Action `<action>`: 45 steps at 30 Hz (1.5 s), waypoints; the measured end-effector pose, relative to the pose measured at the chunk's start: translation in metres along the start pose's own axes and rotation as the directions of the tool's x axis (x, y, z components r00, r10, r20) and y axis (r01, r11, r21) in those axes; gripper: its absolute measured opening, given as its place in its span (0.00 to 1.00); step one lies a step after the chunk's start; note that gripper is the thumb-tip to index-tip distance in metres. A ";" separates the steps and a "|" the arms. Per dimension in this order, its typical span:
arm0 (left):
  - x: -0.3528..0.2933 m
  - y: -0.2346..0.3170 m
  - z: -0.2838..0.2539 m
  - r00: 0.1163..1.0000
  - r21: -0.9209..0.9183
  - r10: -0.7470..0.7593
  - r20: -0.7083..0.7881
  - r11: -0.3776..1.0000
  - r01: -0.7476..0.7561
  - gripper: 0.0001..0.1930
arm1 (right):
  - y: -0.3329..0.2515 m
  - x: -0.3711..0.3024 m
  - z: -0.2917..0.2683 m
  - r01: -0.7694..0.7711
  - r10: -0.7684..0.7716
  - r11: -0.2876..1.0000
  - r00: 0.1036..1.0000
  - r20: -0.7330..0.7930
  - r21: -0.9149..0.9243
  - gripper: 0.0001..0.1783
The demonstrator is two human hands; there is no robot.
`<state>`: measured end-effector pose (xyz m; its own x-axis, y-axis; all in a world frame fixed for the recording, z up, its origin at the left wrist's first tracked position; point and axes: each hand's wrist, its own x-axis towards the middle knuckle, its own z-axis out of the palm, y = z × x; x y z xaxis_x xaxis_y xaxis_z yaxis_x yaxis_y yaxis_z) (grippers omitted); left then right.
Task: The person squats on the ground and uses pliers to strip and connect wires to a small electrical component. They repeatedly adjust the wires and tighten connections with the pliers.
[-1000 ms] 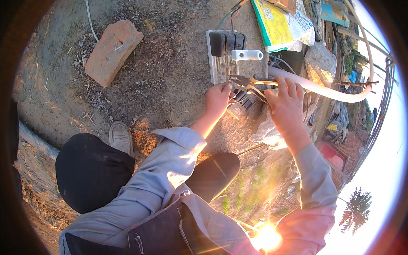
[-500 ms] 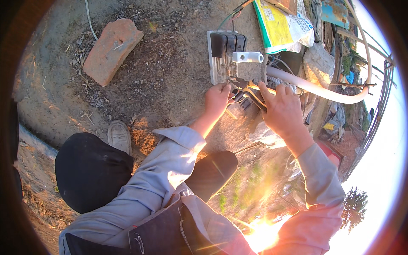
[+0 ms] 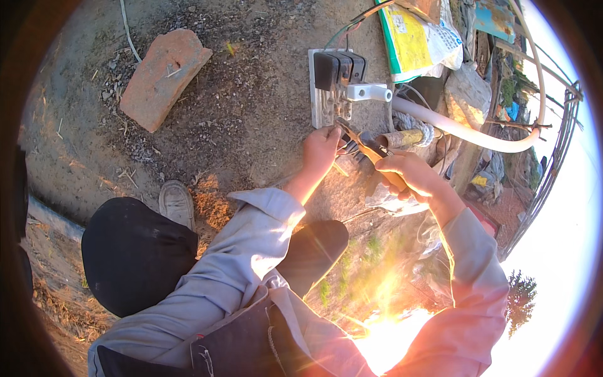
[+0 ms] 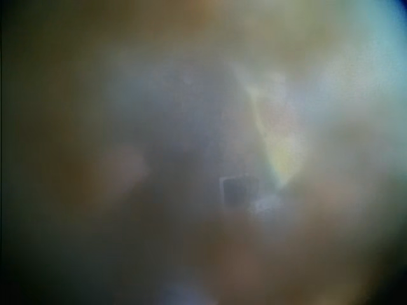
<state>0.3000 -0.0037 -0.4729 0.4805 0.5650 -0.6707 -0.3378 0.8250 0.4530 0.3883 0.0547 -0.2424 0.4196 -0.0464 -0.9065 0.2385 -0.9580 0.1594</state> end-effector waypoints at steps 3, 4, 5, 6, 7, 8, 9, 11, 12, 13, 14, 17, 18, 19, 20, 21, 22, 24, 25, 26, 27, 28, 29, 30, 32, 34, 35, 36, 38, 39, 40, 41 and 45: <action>0.001 0.000 -0.001 1.000 -0.029 -0.002 -0.009 1.000 0.001 0.15 | 0.002 0.002 0.011 -0.099 0.013 0.909 0.978 0.210 0.405 0.20; 0.000 0.000 -0.002 1.000 -0.024 0.001 -0.005 1.000 -0.001 0.15 | 0.005 0.004 0.017 -0.092 0.025 0.918 0.984 0.177 0.385 0.22; 0.001 0.002 -0.002 1.000 -0.011 -0.022 0.006 1.000 0.022 0.15 | 0.009 0.001 0.018 -0.085 0.009 0.909 0.983 0.184 0.409 0.23; 0.003 0.003 -0.003 0.999 0.005 -0.048 0.012 0.999 0.048 0.15 | 0.013 -0.002 0.019 -0.061 -0.010 0.910 0.986 0.168 0.409 0.23; 0.003 0.003 -0.003 1.000 -0.011 -0.024 0.004 1.000 0.024 0.15 | 0.020 -0.006 0.018 -0.037 -0.031 0.911 0.987 0.157 0.411 0.24; 0.003 0.004 -0.003 1.000 -0.022 -0.006 -0.006 1.000 0.006 0.15 | 0.024 -0.009 0.014 -0.003 -0.094 0.904 0.974 0.206 0.427 0.23; 0.001 0.003 -0.002 1.000 -0.027 -0.015 -0.005 1.000 0.015 0.15 | 0.030 -0.010 0.012 0.027 -0.114 0.920 0.973 0.202 0.390 0.24; 0.001 0.002 -0.002 1.000 0.008 -0.023 -0.006 1.000 0.023 0.15 | 0.043 -0.011 0.005 0.075 -0.118 0.954 0.984 0.134 0.291 0.25; 0.002 0.001 -0.002 0.999 0.014 -0.032 0.009 0.999 0.032 0.15 | 0.048 -0.009 0.001 0.082 -0.136 0.944 0.979 0.150 0.321 0.24; 0.003 0.000 -0.002 0.999 0.021 -0.043 0.023 0.999 0.043 0.15 | 0.053 -0.006 -0.003 0.100 -0.113 0.977 0.992 0.061 0.189 0.23; 0.003 -0.002 -0.002 0.998 0.006 -0.061 0.020 0.998 0.061 0.15 | 0.058 0.000 -0.004 0.123 -0.124 0.990 0.992 0.007 0.070 0.22; 0.006 -0.006 -0.003 1.000 -0.032 -0.009 0.026 0.999 0.009 0.15 | 0.076 0.018 0.002 0.124 -0.138 0.984 0.984 -0.109 -0.125 0.21; 0.006 -0.007 -0.003 0.999 -0.015 0.000 0.033 1.000 0.000 0.15 | 0.084 0.025 0.009 0.130 -0.146 0.983 0.981 -0.127 -0.129 0.23; 0.006 -0.008 -0.004 0.999 0.002 0.008 0.041 1.000 -0.008 0.15 | 0.093 0.032 0.018 0.119 -0.139 0.984 0.978 -0.158 -0.135 0.24; 0.006 -0.009 -0.004 0.999 0.019 0.016 0.051 1.000 -0.017 0.15 | 0.105 0.038 0.032 0.149 -0.170 0.983 0.957 -0.235 -0.106 0.25; 0.006 -0.009 -0.003 0.999 0.005 0.030 0.039 1.000 -0.031 0.15 | 0.116 0.046 0.045 0.193 -0.223 0.973 0.927 -0.302 -0.124 0.26; 0.006 -0.009 -0.002 0.999 -0.006 0.043 0.028 0.999 -0.043 0.15 | 0.130 0.053 0.059 0.247 -0.238 0.969 0.904 -0.354 -0.019 0.27; 0.005 -0.006 -0.001 0.999 0.002 0.052 0.014 0.999 -0.052 0.14 | 0.153 0.072 0.083 0.340 -0.252 0.931 0.860 -0.444 0.130 0.29; 0.004 -0.005 -0.001 0.999 0.023 0.041 0.013 0.999 -0.041 0.14 | 0.165 0.082 0.094 0.368 -0.244 0.913 0.839 -0.486 0.175 0.30; 0.002 -0.004 -0.002 1.000 0.049 0.020 0.007 0.999 -0.020 0.14 | 0.175 0.092 0.105 0.406 -0.244 0.887 0.817 -0.523 0.220 0.31; 0.000 -0.002 -0.001 1.000 0.070 0.015 0.000 0.997 -0.015 0.14 | 0.183 0.104 0.114 0.407 -0.238 0.891 0.796 -0.557 0.200 0.31; -0.002 -0.001 -0.001 1.000 0.095 0.004 -0.010 0.995 -0.003 0.14 | 0.189 0.116 0.123 0.419 -0.244 0.890 0.771 -0.588 0.179 0.32; -0.002 0.001 -0.001 1.000 0.118 0.004 -0.019 0.993 -0.002 0.13 | 0.193 0.127 0.131 0.411 -0.229 0.896 0.751 -0.619 0.167 0.33; -0.003 0.003 0.000 1.000 0.126 0.014 -0.026 0.992 -0.010 0.14 | 0.196 0.135 0.136 0.445 -0.277 0.888 0.718 -0.639 0.115 0.36; -0.005 0.005 -0.001 0.998 0.150 0.064 -0.018 0.987 -0.060 0.14 | 0.197 0.147 0.143 0.433 -0.318 0.901 0.684 -0.656 0.015 0.40; -0.007 0.005 0.000 0.997 0.136 0.061 -0.038 0.989 -0.055 0.15 | 0.195 0.149 0.144 0.398 -0.412 0.899 0.628 -0.660 -0.183 0.43; -0.007 0.005 -0.001 0.997 0.131 0.068 -0.038 0.989 -0.062 0.14 | 0.193 0.147 0.141 0.406 -0.415 0.898 0.654 -0.633 -0.169 0.43; -0.007 0.004 0.000 0.997 0.125 0.065 -0.038 0.990 -0.060 0.14 | 0.190 0.142 0.136 0.381 -0.393 0.912 0.699 -0.597 -0.154 0.43; -0.007 0.001 0.002 0.998 0.102 0.053 -0.039 0.994 -0.049 0.14 | 0.179 0.133 0.122 0.420 -0.394 0.905 0.761 -0.515 -0.071 0.41; -0.006 0.000 0.002 0.998 0.085 0.044 -0.042 0.996 -0.040 0.14 | 0.171 0.129 0.119 0.440 -0.517 0.853 0.635 -0.575 -0.281 0.40; -0.005 -0.001 0.002 0.999 0.071 0.026 -0.044 0.997 -0.023 0.14 | 0.161 0.124 0.117 0.422 -0.641 0.767 0.480 -0.599 -0.483 0.39; -0.005 -0.001 0.001 0.997 0.074 0.062 -0.044 0.996 -0.059 0.14 | 0.150 0.121 0.114 0.327 -0.703 0.710 0.381 -0.600 -0.624 0.38; -0.006 -0.003 0.000 0.994 0.096 0.104 -0.034 0.990 -0.100 0.14 | 0.090 0.109 0.089 0.571 -0.772 0.576 0.146 -0.618 -0.585 0.19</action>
<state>0.2985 -0.0092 -0.4704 0.4153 0.6471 -0.6394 -0.3052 0.7613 0.5722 0.3778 -0.0622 -0.3618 0.4185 0.9081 -0.0134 0.8894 -0.4127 -0.1968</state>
